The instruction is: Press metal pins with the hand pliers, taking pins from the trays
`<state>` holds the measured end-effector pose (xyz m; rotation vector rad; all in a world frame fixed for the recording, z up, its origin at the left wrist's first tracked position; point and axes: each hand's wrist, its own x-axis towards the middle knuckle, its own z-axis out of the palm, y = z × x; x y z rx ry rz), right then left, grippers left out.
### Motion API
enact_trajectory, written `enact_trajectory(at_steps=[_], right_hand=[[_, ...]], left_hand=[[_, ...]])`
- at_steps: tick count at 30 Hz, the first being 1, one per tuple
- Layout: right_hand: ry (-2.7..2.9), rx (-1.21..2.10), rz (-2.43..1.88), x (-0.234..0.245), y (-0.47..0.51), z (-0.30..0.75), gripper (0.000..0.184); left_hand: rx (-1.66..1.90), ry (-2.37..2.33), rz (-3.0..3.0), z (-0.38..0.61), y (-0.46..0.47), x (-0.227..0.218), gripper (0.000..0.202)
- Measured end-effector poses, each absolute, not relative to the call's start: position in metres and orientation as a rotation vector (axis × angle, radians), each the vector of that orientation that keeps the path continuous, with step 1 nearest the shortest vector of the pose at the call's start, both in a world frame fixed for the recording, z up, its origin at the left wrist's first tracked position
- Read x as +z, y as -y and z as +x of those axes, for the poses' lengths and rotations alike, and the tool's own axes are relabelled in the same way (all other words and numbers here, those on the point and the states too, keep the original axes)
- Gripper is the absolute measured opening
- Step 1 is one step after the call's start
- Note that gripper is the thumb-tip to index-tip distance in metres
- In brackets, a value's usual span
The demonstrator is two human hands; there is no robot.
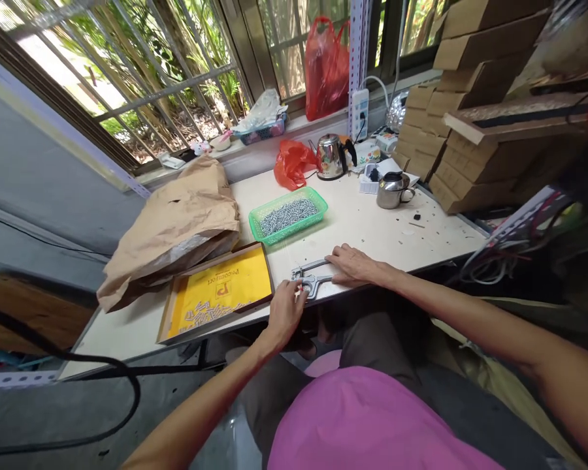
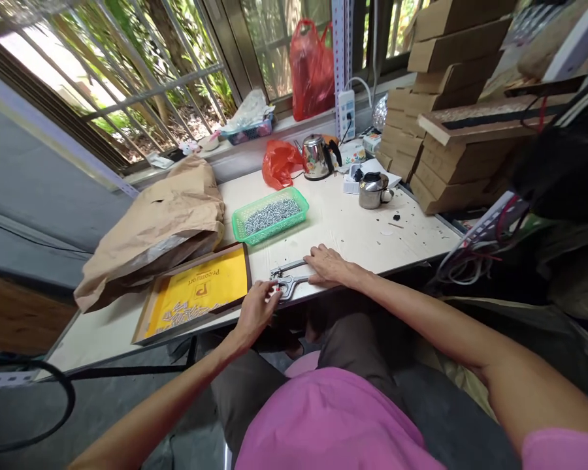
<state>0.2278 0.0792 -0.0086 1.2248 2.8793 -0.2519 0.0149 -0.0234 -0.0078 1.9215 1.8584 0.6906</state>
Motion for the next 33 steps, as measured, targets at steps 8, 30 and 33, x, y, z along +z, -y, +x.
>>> enact_trajectory(at_steps=[8,30,33], right_hand=[[-2.857,-0.301,1.221,-0.007,-0.076,0.226,0.049],[-2.757,-0.349,1.263,-0.005,-0.092,0.224,0.014],[-2.834,-0.334,1.245,-0.009,-0.091,0.227,0.013]], left_hand=[[0.143,-1.547,2.482,0.046,-0.046,-0.013,0.05],[0.057,-1.584,2.448,0.057,-0.068,-0.013,0.012],[0.021,-1.614,2.441,0.058,-0.065,-0.009,0.015]])
